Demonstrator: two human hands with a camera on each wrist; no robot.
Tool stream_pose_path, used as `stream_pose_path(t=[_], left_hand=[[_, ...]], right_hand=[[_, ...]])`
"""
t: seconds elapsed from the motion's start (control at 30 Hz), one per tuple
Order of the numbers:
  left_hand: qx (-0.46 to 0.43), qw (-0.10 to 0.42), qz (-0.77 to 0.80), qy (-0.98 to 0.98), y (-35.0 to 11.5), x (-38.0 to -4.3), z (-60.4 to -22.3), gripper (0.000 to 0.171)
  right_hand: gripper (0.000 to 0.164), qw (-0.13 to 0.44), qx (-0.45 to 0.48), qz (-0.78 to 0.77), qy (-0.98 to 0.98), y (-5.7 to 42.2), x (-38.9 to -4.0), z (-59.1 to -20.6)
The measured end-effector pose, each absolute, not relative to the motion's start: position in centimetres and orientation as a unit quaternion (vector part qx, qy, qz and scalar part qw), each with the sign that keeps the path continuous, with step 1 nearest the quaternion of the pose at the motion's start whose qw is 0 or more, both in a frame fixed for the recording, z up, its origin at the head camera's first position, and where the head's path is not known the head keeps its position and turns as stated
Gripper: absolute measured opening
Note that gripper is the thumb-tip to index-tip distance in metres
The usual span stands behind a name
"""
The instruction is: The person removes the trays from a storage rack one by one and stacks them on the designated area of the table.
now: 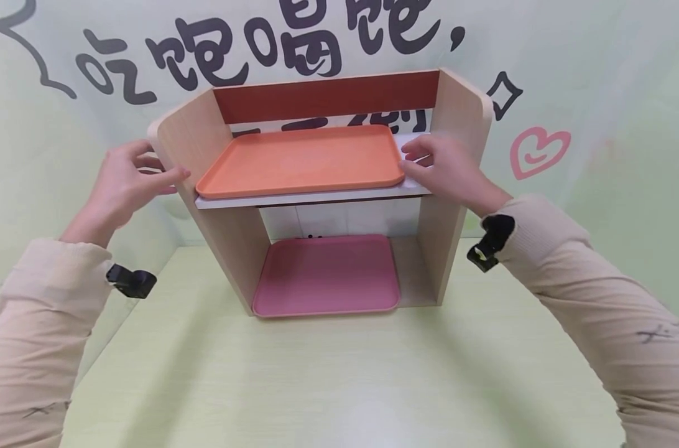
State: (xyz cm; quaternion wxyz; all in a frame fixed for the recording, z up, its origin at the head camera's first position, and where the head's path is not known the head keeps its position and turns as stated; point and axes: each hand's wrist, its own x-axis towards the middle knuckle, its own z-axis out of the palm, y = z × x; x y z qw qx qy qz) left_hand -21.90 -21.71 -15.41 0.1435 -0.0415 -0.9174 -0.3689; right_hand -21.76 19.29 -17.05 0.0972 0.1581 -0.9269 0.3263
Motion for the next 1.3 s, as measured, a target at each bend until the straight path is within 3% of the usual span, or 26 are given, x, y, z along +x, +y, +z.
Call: stream_pose_path(t=[0.47,1.3], left_hand=[[-0.045,0.139,-0.378,-0.914,-21.9,-21.9,-15.7,0.056],[-0.034,0.138,-0.373,-0.917,-21.9,-21.7,-15.6,0.054]], right_hand=[[0.046,0.004,0.1,0.35,-0.932,18.7,-24.9,-16.6],[0.047,-0.02,0.089,0.381,-0.92,18.6,-23.0,-16.3]])
